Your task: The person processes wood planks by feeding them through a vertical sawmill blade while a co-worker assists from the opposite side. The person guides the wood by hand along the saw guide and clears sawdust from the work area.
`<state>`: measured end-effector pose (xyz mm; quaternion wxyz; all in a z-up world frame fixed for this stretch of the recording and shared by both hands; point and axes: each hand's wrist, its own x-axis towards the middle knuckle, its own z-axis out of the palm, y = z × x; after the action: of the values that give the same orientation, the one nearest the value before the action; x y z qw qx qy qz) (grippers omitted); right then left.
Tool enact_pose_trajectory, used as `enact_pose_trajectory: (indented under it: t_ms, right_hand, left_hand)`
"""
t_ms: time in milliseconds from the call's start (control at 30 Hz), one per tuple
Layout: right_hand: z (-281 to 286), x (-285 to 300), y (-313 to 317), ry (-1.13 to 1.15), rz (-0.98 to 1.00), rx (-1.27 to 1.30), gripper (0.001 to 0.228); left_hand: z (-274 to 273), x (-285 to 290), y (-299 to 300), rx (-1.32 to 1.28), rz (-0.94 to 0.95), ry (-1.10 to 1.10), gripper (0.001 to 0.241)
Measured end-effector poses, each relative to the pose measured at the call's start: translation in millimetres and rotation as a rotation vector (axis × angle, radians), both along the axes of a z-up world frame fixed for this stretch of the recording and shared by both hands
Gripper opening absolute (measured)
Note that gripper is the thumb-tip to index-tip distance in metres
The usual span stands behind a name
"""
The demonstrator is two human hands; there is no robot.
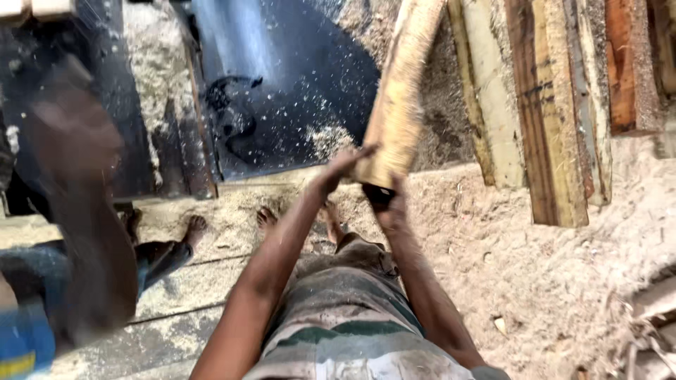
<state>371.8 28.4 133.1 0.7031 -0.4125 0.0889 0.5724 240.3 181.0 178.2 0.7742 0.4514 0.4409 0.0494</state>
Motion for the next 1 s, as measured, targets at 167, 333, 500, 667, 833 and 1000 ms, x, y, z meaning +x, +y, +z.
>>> enact_pose_trajectory:
  t_ms: [167,333,500,667,833,1000]
  right_hand:
    - [-22,-116,19,-0.080,0.415,-0.073,0.079]
    - [-97,-132,-23,-0.156,0.439,-0.094,0.087]
    - [-157,-181,-39,-0.482,0.446,-0.247,0.083]
    - [-156,-210,-85,-0.285,0.577,-0.072,0.081]
    - [-143,-197,-181,-0.461,0.854,-0.255,0.081]
    - [-120,-234,-241,-0.579,1.063,-0.219,0.087]
  left_hand:
    - [-1,-107,38,-0.143,0.141,0.023,0.087]
    - [-47,-222,-21,-0.066,0.166,0.133,0.094]
    - [-130,-288,-114,0.086,0.230,0.002,0.092]
    - [-217,-289,-248,0.429,0.435,-0.035,0.097]
    - [-229,-276,-405,0.189,0.545,0.006,0.082]
    - [-181,-312,-484,0.286,0.534,0.374,0.065]
